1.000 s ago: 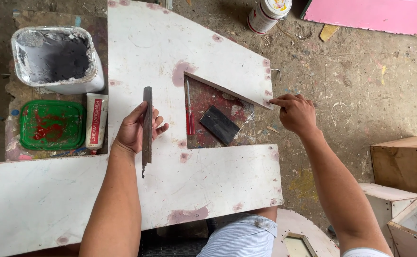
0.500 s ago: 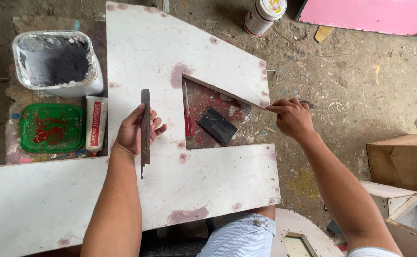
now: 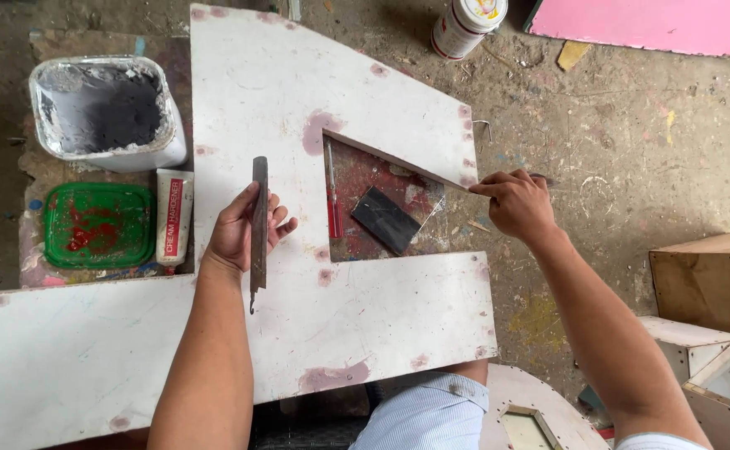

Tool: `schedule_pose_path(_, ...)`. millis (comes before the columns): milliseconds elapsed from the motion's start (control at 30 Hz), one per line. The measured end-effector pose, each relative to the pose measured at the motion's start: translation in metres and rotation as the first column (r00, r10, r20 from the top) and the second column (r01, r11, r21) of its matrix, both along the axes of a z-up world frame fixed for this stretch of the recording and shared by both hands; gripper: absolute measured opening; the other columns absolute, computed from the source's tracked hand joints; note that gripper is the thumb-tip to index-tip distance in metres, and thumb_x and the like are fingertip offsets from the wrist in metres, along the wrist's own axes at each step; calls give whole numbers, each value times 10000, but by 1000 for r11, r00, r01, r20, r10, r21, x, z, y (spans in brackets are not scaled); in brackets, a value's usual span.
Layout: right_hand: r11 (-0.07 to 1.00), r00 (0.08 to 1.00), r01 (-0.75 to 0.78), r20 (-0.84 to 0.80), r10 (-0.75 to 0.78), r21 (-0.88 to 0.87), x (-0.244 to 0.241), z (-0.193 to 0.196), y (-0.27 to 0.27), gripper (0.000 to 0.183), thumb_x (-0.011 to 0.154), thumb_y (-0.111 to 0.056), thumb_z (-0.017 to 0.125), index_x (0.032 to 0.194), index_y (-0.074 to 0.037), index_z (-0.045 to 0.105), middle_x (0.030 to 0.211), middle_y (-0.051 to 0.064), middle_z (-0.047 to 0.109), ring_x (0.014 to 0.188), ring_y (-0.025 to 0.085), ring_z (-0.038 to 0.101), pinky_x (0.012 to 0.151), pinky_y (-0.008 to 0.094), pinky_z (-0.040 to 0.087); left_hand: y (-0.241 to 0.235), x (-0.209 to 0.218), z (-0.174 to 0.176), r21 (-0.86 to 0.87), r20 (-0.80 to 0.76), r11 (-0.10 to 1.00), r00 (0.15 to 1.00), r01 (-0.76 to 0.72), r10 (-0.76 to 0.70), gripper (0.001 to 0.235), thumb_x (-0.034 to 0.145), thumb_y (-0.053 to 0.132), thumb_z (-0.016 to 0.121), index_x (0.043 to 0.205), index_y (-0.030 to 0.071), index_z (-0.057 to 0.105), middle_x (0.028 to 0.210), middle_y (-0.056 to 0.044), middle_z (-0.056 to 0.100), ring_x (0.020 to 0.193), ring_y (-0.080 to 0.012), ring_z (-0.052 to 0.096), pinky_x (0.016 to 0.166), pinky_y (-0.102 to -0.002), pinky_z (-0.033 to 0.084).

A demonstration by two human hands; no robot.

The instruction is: Smoothing the surface of a large wooden letter by scraping off excess filler with a putty knife and sanding with sandpaper.

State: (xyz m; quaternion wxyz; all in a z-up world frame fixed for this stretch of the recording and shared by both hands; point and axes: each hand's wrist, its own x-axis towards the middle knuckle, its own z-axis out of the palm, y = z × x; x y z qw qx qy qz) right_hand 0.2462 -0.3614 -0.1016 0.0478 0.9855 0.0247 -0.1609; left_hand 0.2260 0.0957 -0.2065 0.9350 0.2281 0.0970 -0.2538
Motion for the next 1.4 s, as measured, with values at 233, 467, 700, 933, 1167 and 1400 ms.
schedule_pose_path(233, 992, 995, 90, -38, -87, 89, 18, 26, -3, 492, 965, -114, 445, 1266, -377, 732, 1307, -57, 701, 1274, 280, 590, 1074, 561, 419, 1, -4, 1, -8, -19, 1000, 1000, 7, -7, 325, 1055, 372, 541, 917, 144, 726, 663, -46, 590, 661, -155, 582, 918, -434, 564)
schedule_pose_path(467, 963, 985, 167, -73, -155, 212, 44, 18, 0, 463, 992, -161, 407, 1321, -324, 691, 1336, 1, 665, 1268, 346, 575, 1035, 606, 459, 0, 0, 5, 1, -14, 1000, 1000, 2, -2, 314, 1060, 362, 526, 923, 158, 721, 659, -35, 579, 658, -149, 582, 934, -431, 555)
schedule_pose_path(700, 993, 992, 107, -67, -104, 57, 50, 9, 10, 473, 1008, -182, 404, 1366, -358, 657, 1358, -57, 624, 1275, 282, 534, 1026, 558, 447, 0, 0, 2, 14, -21, 1000, 1000, -3, 3, 316, 1055, 373, 534, 927, 158, 728, 648, -39, 564, 651, -151, 571, 929, -436, 553)
schedule_pose_path(933, 998, 997, 65, -47, -65, 7, 43, -1, 18, 480, 1011, -196, 388, 1363, -375, 660, 1328, -92, 624, 1243, 246, 537, 986, 528, 461, 0, 0, -1, 5, -23, 1000, 1000, -14, 14, 309, 1047, 361, 543, 918, 146, 723, 637, -49, 564, 636, -157, 569, 913, -448, 555)
schedule_pose_path(1167, 1000, 1000, 28, 13, -27, -8, 28, -17, 15, 432, 1002, -204, 450, 1325, -379, 676, 1307, -78, 606, 1237, 248, 516, 955, 521, 446, 2, 1, -3, -12, -14, 1000, 1000, -6, 6, 306, 1053, 353, 536, 915, 146, 715, 642, -47, 563, 635, -150, 575, 929, -437, 554)
schedule_pose_path(1400, 992, 991, 101, -96, -93, 79, 27, 23, 22, 440, 991, -160, 437, 1289, -328, 713, 1296, -45, 658, 1254, 287, 560, 985, 542, 449, 1, -2, 3, -6, -18, 1000, 1000, -15, 15, 301, 1046, 350, 544, 916, 141, 717, 637, -41, 570, 633, -156, 574, 914, -443, 559)
